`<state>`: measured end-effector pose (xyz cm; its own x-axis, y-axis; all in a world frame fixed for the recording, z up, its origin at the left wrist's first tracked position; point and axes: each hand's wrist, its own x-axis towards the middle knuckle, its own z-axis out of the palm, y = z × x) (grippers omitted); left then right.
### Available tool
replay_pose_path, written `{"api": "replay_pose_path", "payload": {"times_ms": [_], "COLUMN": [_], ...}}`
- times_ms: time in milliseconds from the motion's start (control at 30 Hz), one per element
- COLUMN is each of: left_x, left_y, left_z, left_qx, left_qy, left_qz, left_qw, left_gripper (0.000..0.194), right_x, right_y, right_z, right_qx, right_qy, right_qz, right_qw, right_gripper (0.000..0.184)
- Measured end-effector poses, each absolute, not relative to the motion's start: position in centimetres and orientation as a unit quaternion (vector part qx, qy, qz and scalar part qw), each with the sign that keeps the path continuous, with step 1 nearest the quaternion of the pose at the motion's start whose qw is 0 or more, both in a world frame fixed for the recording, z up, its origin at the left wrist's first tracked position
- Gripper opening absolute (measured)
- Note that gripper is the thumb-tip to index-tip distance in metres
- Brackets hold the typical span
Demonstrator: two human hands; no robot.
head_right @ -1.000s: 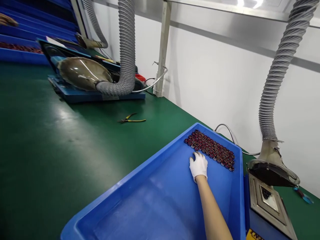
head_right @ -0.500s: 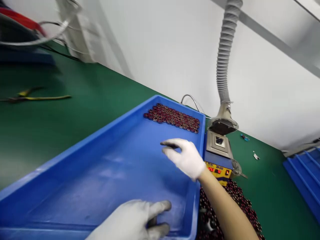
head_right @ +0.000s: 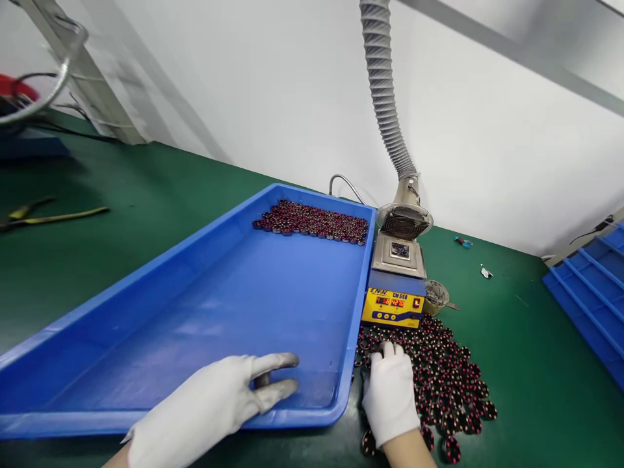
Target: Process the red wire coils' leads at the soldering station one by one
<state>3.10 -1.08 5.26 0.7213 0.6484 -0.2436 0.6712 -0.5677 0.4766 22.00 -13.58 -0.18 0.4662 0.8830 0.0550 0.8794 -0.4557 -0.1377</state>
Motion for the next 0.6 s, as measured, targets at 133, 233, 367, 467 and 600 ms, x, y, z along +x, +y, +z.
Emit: {"api": "replay_pose_path", "payload": {"times_ms": [133, 233, 367, 467, 600], "left_x": [3.1, 4.5, 8.4, 11.2, 12.3], "left_y": [-0.8, -1.0, -2.6, -3.6, -3.0], "left_z": [5.3, 7.2, 11.1, 12.6, 12.2], "left_qx": [0.895, 0.902, 0.908, 0.884, 0.832], "left_qy": [0.344, 0.296, 0.223, 0.143, 0.113], "left_qz": [0.024, 0.118, 0.259, 0.424, 0.539], "left_qw": [0.284, 0.291, 0.242, 0.138, 0.058], "left_gripper": [0.027, 0.025, 0.038, 0.05, 0.043], "right_x": [24.4, 26.5, 25.9, 23.9, 22.4], "right_y": [-13.7, -13.2, -11.5, -10.5, -9.5], "right_z": [0.9, 4.0, 9.6, 12.2, 12.3], "right_qx": [-0.791, -0.679, -0.471, -0.368, -0.33], "right_qy": [-0.49, -0.392, -0.28, -0.285, -0.301], "right_qz": [0.133, 0.243, 0.336, 0.376, 0.414], "right_qw": [0.34, 0.57, 0.766, 0.801, 0.793], "right_gripper": [0.008, 0.009, 0.038, 0.037, 0.025]}}
